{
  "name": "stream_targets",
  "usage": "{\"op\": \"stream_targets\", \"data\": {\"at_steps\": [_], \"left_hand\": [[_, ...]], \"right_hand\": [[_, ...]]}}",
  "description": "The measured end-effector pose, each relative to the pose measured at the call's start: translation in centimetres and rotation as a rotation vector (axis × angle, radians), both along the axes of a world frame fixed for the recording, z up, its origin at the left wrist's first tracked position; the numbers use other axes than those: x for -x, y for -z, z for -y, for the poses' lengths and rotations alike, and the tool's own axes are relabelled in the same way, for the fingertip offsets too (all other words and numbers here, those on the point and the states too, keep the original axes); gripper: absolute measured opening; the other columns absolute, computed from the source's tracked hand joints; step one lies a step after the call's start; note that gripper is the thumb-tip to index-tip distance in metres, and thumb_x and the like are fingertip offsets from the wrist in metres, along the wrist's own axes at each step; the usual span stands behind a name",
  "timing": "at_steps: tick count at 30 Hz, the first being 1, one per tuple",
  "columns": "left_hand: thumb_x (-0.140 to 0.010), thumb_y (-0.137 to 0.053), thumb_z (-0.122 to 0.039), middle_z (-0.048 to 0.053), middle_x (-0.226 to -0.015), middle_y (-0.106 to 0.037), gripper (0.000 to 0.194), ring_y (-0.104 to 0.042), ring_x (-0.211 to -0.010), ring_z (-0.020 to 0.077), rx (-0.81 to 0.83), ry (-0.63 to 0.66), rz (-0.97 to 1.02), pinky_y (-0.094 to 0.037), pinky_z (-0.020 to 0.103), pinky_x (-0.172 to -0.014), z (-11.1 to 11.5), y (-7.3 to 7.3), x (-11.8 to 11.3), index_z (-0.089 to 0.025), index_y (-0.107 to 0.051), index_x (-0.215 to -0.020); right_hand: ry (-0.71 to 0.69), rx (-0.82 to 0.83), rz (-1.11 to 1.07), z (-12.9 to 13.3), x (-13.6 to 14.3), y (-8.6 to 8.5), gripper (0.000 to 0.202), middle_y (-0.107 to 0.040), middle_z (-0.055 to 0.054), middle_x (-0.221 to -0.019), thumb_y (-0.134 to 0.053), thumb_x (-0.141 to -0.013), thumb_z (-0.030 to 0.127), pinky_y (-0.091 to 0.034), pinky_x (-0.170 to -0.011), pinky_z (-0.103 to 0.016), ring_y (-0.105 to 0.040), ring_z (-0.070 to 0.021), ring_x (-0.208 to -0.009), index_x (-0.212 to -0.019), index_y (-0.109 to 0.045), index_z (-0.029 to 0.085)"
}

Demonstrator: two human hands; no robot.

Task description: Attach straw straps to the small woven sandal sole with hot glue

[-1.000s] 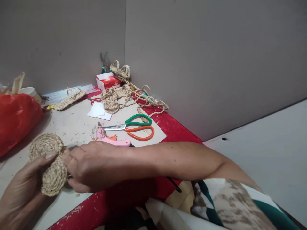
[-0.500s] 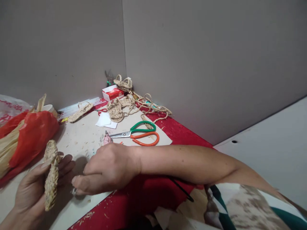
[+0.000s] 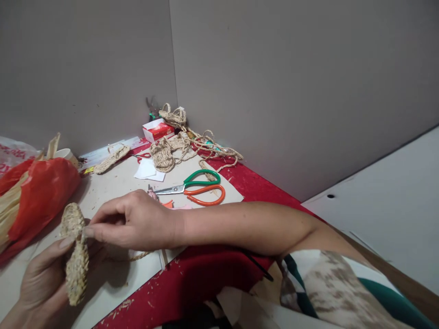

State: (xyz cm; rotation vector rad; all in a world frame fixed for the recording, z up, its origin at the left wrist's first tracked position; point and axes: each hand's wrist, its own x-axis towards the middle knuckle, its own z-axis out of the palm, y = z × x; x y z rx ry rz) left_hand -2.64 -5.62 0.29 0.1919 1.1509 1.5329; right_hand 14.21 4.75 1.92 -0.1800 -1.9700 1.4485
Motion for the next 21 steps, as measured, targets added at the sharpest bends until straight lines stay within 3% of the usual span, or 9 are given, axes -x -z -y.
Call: {"op": "stream_targets", "data": {"at_steps": [3,5,11,14,18,21], "left_hand": [[-0.03,-0.089,-0.011,0.004,-0.065,-0.074,0.039,-0.072,-0.063,0.0283,0.103,-0.076,-0.05,-0.061,0.039,-0.072,-0.1,-0.2,-0.3,-0.017,-0.071,-0.065],[-0.03,-0.089,-0.013,0.005,-0.069,-0.075,0.046,-0.072,-0.067,0.0295,0.108,-0.08,-0.073,-0.061,0.039,-0.071,-0.1,-0.1,-0.4,-0.017,-0.072,-0.072],[-0.036,-0.088,-0.015,0.002,-0.065,-0.072,0.057,-0.071,-0.066,0.0267,0.062,-0.049,-0.134,-0.06,0.034,-0.066,0.0,-0.5,-0.9,-0.019,-0.071,-0.09],[-0.037,-0.088,-0.016,-0.001,-0.06,-0.07,0.052,-0.069,-0.057,0.0226,0.053,-0.075,-0.168,-0.06,0.032,-0.061,0.1,-0.9,-1.5,-0.019,-0.07,-0.086],[-0.042,-0.088,-0.019,0.001,-0.066,-0.072,0.039,-0.066,-0.053,0.0186,0.046,-0.124,-0.239,-0.059,0.028,-0.056,0.3,-1.2,-2.3,-0.018,-0.068,-0.075],[-0.044,-0.087,-0.019,0.002,-0.074,-0.074,0.042,-0.068,-0.057,0.0194,0.029,-0.128,-0.281,-0.058,0.028,-0.054,0.4,-1.1,-2.5,-0.019,-0.069,-0.082]], "right_hand": [[-0.082,0.376,0.143,0.0,0.1,-0.4,0.027,-0.062,0.001,-0.068,-0.069,-0.08,0.035,-0.043,-0.049,-0.016,-0.052,-0.0039,-0.051,-0.088,-0.065,0.01],[-0.126,0.527,0.224,-0.1,0.2,-0.6,0.033,-0.062,0.002,-0.069,-0.071,-0.077,0.042,-0.04,-0.043,-0.014,-0.053,-0.0038,-0.047,-0.088,-0.063,0.012],[-0.176,0.62,0.256,0.1,0.3,-0.3,0.037,-0.062,0.003,-0.067,-0.078,-0.07,0.043,-0.042,-0.044,-0.015,-0.052,-0.0029,-0.046,-0.079,-0.06,0.012],[-0.071,0.469,0.136,0.5,0.2,0.2,0.032,-0.059,0.003,-0.063,-0.079,-0.069,0.037,-0.041,-0.047,-0.015,-0.05,-0.0031,-0.05,-0.077,-0.062,0.011],[0.123,0.061,0.024,1.2,0.1,0.5,0.018,-0.052,0.005,-0.055,-0.072,-0.074,0.026,-0.038,-0.049,-0.014,-0.045,-0.003,-0.05,-0.072,-0.064,0.011],[0.211,-0.1,-0.004,1.4,0.0,0.5,0.013,-0.053,0.004,-0.054,-0.064,-0.079,0.021,-0.04,-0.051,-0.013,-0.047,-0.003,-0.049,-0.071,-0.065,0.01]]}}
